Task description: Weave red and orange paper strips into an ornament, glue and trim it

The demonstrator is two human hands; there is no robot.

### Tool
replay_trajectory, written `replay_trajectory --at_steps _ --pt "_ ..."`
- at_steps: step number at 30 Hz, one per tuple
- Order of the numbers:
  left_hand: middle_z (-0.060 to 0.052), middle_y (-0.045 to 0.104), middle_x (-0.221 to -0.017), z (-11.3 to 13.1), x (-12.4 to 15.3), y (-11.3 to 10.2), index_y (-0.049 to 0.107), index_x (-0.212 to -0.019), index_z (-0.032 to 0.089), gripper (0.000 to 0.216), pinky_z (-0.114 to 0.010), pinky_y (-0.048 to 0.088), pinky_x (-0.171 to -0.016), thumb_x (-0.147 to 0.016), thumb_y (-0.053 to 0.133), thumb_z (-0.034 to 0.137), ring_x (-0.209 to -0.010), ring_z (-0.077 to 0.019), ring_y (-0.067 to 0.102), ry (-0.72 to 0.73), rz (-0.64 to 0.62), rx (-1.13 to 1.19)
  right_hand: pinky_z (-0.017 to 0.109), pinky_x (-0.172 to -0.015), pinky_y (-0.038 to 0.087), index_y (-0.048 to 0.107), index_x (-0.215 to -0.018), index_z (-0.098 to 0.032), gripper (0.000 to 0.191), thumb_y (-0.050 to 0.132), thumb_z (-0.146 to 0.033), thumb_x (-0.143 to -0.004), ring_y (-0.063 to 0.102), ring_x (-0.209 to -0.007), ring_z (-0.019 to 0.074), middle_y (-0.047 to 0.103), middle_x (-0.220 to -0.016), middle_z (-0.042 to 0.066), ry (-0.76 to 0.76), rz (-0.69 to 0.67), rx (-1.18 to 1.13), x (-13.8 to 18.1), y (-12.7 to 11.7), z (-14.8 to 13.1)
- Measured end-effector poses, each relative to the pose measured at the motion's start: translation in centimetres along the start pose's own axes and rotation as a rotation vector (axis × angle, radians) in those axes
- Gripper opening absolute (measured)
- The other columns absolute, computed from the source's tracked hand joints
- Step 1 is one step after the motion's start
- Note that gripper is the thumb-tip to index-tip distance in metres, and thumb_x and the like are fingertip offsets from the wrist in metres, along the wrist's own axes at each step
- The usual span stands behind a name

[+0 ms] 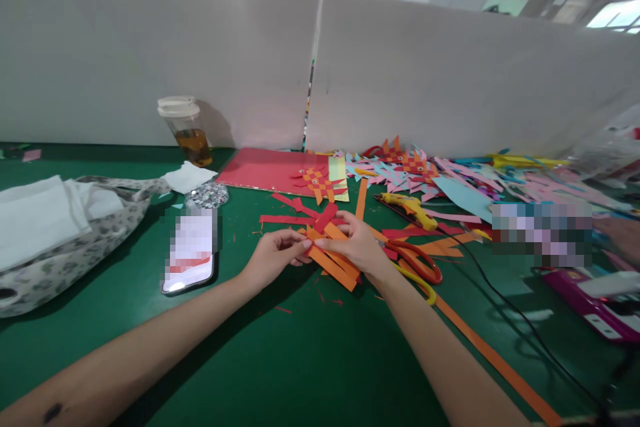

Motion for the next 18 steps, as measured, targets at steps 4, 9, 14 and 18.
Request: replay_trajectory --at_steps 4,9,14,18 --pt "-0.001 0.067 -0.067 -0.01 0.1 0.05 0.062 -0.077 0.016 0.021 -0.018 0.046 -0.051 -0.068 0.069 0.033 -0.06 -0.0126 0.066 -0.005 -0.009 -0.021 0.035 -0.069 0.052 0.052 -0.099 -0.023 0.048 0.074 -0.031 -0.056 0.066 -0.078 0.0218 0.068 -0.086 0.004 -0.011 0.025 -0.026 0.14 0.16 -0.11" --pt "-0.003 0.068 -0.067 0.2 0.21 0.2 0.063 -0.076 0.015 0.022 -0.018 0.046 -0.05 -0.068 0.068 0.035 -0.062 -0.0135 0.066 -0.001 -0.021 -0.055 0.037 -0.07 0.052 0.05 -0.096 -0.023 0.047 0.073 -0.034 -0.057 0.066 -0.076 0.0219 0.068 -0.081 0.002 -0.053 0.068 -0.026 -0.04 0.04 -0.01" --pt "-0.004 0.069 -0.07 0.28 0.19 0.17 0.065 -0.075 0.015 0.021 -0.018 0.047 -0.05 -0.067 0.069 0.034 -0.063 -0.014 0.066 0.008 -0.02 -0.064 0.037 -0.07 0.052 0.048 -0.097 -0.023 0.049 0.074 -0.035 -0.057 0.066 -0.075 0.0217 0.067 -0.079 0.001 -0.036 0.062 -0.051 -0.1 -0.01 0.17" --pt "-0.004 0.069 -0.068 0.08 0.06 -0.01 0.065 -0.074 0.016 0.02 -0.019 0.048 -0.05 -0.065 0.071 0.032 -0.062 -0.0136 0.066 0.004 -0.008 -0.039 0.035 -0.065 0.052 0.049 -0.1 -0.023 0.052 0.074 -0.033 -0.056 0.065 -0.072 0.021 0.066 -0.079 0.001 -0.025 0.024 -0.017 0.0 -0.11 0.06"
Point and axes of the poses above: each hand's wrist, its own x-axis away from the middle knuckle, its own y-axis out of the palm, z = x × y, the point moved 4 cm from there along -x, towards the middle knuckle
